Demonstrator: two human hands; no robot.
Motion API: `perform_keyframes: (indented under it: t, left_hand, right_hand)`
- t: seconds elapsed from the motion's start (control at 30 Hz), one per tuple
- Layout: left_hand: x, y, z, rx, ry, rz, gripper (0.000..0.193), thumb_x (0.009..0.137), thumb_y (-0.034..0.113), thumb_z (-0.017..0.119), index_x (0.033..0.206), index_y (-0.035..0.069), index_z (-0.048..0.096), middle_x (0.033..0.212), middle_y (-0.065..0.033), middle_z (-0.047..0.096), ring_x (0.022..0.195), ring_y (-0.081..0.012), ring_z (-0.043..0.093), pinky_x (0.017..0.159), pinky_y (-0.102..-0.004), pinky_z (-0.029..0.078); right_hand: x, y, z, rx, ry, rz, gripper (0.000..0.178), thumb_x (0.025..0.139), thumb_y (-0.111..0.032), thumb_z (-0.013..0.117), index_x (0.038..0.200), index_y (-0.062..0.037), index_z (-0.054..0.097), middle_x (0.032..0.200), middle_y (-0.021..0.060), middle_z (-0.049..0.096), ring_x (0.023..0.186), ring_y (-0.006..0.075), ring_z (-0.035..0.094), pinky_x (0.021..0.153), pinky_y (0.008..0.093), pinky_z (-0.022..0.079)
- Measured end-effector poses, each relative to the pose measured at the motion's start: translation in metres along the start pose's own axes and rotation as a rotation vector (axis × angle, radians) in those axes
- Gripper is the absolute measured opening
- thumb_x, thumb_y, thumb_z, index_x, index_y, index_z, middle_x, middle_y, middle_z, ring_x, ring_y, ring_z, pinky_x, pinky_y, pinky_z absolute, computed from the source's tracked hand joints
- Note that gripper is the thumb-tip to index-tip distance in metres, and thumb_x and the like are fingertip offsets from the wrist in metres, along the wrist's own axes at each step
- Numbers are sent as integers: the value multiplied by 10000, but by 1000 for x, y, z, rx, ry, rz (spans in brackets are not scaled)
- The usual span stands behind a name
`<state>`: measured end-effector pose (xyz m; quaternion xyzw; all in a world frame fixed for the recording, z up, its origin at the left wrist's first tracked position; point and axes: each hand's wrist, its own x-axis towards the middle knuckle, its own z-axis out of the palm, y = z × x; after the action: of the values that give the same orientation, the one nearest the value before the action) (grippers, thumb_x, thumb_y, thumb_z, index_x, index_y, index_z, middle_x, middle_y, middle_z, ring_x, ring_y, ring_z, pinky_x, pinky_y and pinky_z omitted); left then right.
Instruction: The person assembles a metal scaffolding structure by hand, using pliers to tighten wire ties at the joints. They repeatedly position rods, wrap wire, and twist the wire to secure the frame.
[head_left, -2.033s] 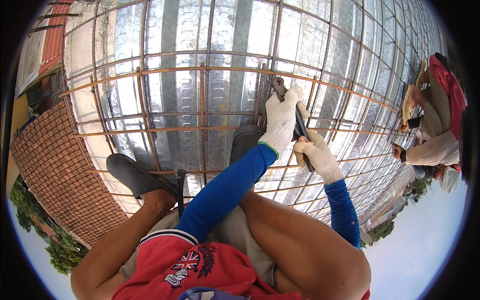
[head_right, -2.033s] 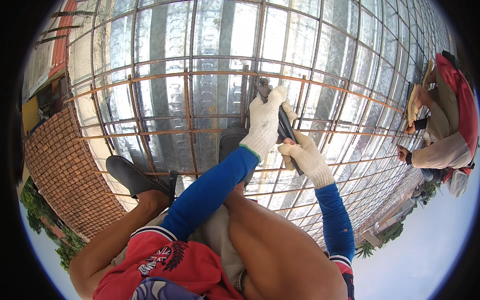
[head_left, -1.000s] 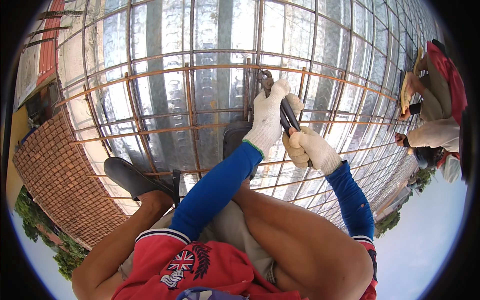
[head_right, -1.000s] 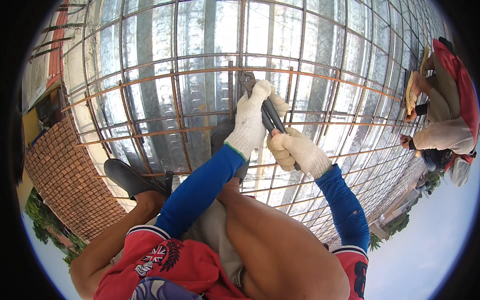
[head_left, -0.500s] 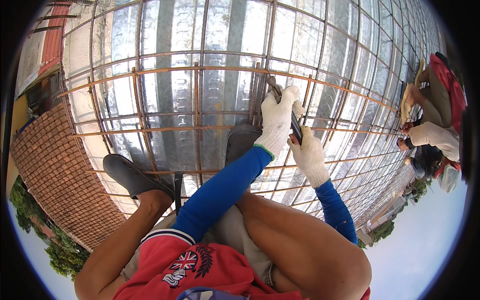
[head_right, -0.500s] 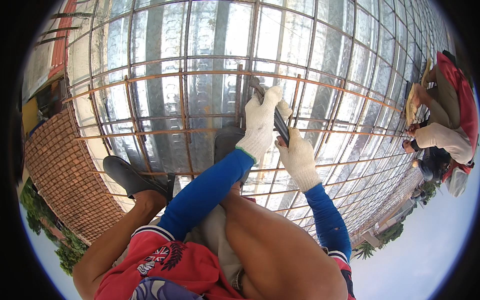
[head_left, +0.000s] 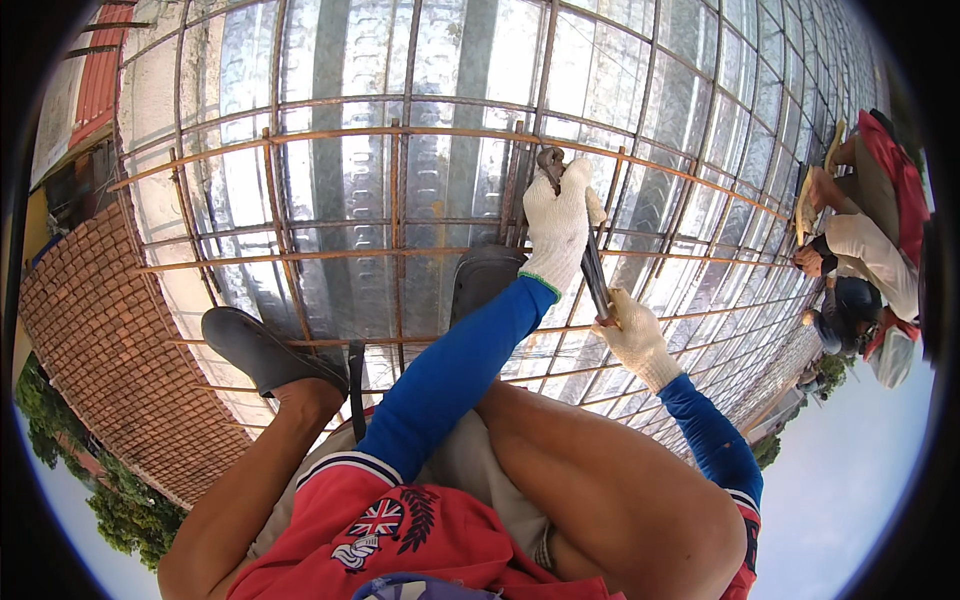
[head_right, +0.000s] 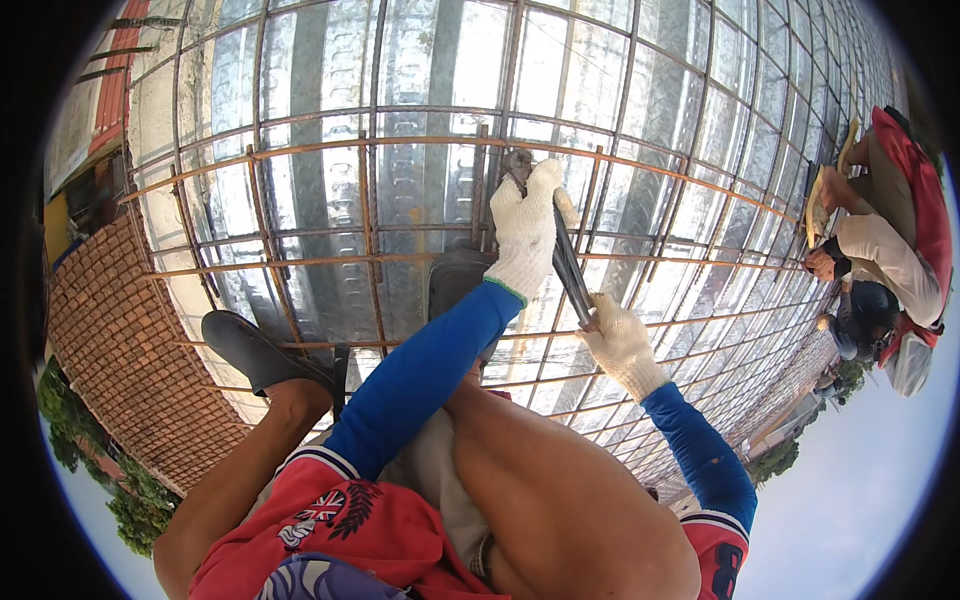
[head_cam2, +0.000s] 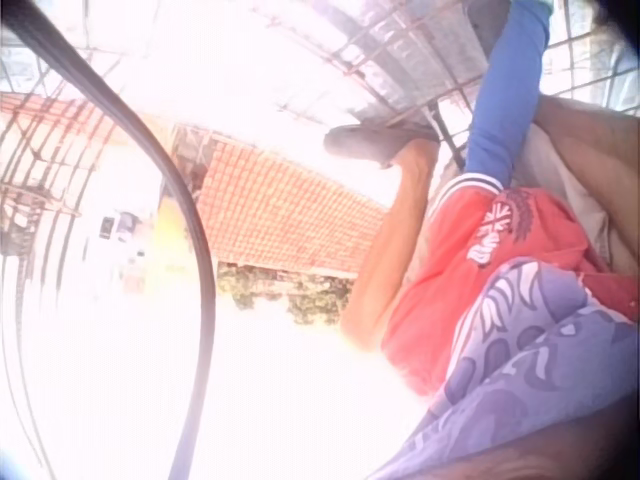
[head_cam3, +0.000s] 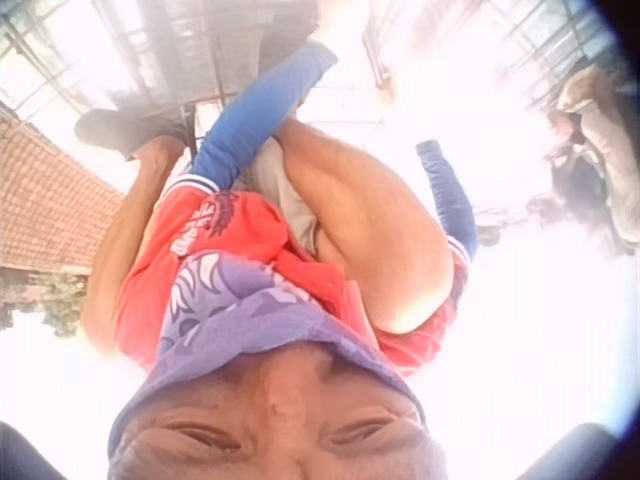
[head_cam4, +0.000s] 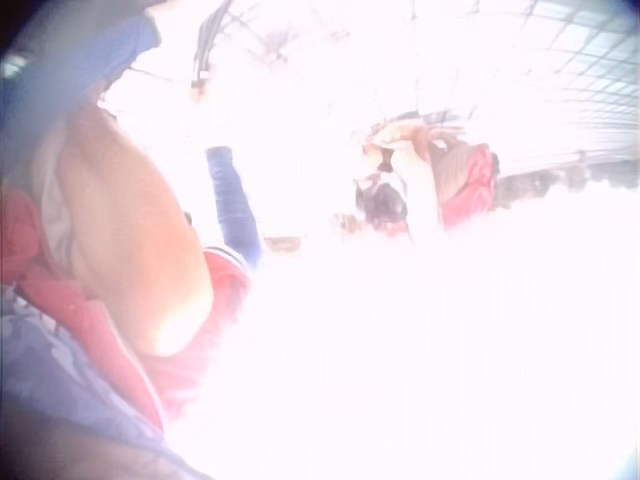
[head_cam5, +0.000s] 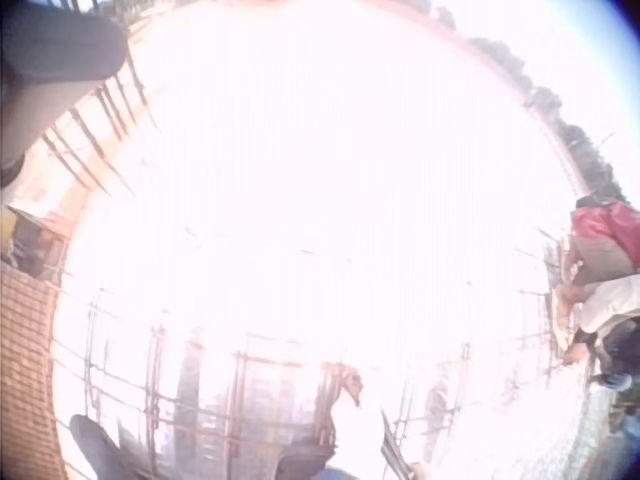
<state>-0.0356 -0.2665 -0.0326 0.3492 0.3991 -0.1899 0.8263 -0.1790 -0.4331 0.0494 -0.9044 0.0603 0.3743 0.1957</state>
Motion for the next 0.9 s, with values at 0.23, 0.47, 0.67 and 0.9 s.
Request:
perform_keyframes:
  t: [0.23,0.47,0.67,0.9]
  left_hand:
    - [-3,2,23,-222,104,-111,292,1021,316,738,959,93,561,634,-33,598,478,-181,596,459,-350,532]
    - [-6,-4,25,-164,79,-98,310,1012,333,758,950,83,586,638,-42,609,522,-176,611,493,-349,544]
    - [2,-9,14,-154,134,6,304,1007,304,769,909,73,597,653,-56,621,528,-178,606,519,-340,544]
    - [-3,-1,20,-23,166,-6,321,1013,352,742,885,103,584,595,-24,573,504,-141,564,476,-319,466]
  right_hand:
    - [-10,99,-47,-456,246,-227,269,947,-118,731,1206,-145,662,873,105,748,755,354,734,643,470,581]
    - [-115,170,-53,355,-515,636,566,891,-289,854,1369,-33,691,1237,129,759,1108,263,716,955,396,572]
    - [-61,-1,-98,-478,242,284,959,667,-295,989,1488,-51,556,1443,210,606,1337,427,589,1137,533,482]
    - [8,-121,-61,-552,280,156,941,730,-299,962,1555,-135,540,1724,251,293,1584,496,285,1265,643,278]
